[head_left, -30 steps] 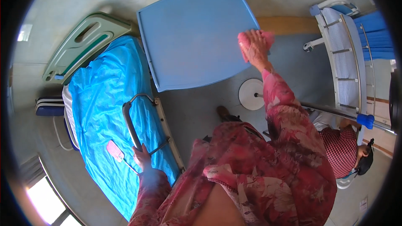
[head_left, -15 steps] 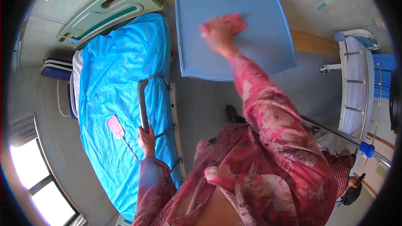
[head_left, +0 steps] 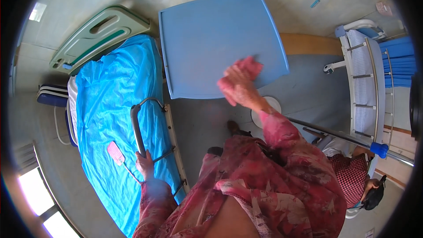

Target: The person wipes a small table and a bedside cabinet using a cloth. They then move across the room and wipe a wall panel and the top of another cabinet with the cloth.

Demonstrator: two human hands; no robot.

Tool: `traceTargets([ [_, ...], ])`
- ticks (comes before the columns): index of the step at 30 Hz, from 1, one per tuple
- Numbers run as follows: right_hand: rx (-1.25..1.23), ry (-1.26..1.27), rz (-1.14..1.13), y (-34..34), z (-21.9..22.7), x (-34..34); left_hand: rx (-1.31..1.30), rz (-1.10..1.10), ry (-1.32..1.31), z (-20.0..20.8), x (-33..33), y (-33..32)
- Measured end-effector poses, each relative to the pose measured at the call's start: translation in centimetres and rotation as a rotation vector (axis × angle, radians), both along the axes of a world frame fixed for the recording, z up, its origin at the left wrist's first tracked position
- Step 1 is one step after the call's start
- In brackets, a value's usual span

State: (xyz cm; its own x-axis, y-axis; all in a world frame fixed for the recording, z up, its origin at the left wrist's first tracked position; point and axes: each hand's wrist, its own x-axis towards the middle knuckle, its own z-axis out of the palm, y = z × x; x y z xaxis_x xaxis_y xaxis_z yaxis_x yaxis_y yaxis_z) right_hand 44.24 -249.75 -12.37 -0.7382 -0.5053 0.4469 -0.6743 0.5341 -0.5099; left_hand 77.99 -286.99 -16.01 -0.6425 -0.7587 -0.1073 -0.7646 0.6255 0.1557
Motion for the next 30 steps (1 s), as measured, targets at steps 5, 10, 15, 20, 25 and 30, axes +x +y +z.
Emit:
traceTargets([
  [5,0.392,0.006,-0.231,8.2,-5.3,-5.5,-0.011,-0.008,-0.003,-0.1,-0.5,0.2],
  [10,0.425,0.075,-0.403,8.7,-6.2,-12.0,-0.008,-0.001,-0.002,0.3,-0.8,0.3],
  [15,0.469,0.027,-0.554,8.0,-6.3,-18.9,0.053,0.059,-0.056,0.0,-0.3,0.3],
  [20,0.552,-0.018,-0.616,7.6,-6.7,-25.0,0.284,0.122,-0.004,0.6,-1.8,0.6],
  [25,0.591,-0.101,-0.681,5.7,-5.8,-27.9,0.394,-0.051,0.168,2.3,-7.2,1.4],
  [30,0.603,-0.077,-0.704,6.0,-7.0,-29.8,0.366,-0.142,0.223,2.3,-14.4,-0.2],
])
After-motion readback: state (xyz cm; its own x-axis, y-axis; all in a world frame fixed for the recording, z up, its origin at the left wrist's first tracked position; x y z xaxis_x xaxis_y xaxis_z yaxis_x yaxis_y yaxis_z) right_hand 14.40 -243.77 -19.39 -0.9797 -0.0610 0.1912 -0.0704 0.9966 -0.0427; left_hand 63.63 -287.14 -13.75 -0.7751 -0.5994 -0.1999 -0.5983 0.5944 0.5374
